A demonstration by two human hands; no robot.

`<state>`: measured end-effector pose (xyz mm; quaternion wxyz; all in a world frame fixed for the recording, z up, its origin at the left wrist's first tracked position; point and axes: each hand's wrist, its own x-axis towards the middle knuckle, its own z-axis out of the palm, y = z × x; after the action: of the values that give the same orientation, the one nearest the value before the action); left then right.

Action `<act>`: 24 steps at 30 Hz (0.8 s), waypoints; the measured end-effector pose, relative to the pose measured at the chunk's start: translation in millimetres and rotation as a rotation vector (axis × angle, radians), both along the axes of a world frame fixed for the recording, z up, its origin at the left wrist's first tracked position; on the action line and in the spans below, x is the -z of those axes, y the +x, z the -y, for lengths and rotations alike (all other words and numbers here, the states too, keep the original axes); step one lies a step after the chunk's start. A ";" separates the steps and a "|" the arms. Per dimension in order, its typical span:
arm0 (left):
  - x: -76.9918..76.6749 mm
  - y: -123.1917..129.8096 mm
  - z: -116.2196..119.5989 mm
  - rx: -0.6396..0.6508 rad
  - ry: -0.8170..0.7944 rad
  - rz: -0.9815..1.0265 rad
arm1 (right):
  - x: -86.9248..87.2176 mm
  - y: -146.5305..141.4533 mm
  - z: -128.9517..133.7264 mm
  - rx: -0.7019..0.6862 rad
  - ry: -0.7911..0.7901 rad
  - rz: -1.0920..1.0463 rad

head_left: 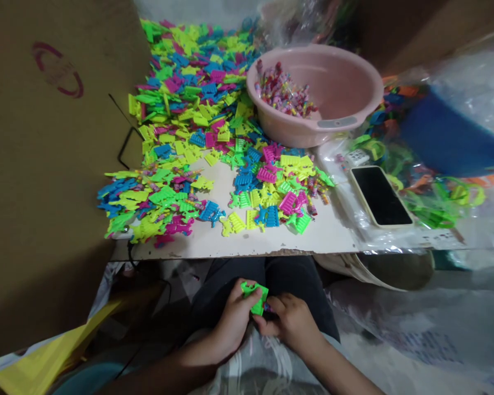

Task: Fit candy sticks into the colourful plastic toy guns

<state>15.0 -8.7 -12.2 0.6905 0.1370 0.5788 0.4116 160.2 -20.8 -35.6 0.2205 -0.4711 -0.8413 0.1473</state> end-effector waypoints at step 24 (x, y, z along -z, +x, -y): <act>-4.7 -5.4 -3.8 0.051 0.049 -0.052 | -6.1 -2.4 -2.1 0.029 -0.216 -0.299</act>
<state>9.6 -4.9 -7.5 0.6820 0.1792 0.5825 0.4043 157.8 -18.7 -29.5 0.2931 -0.4771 -0.7715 0.3020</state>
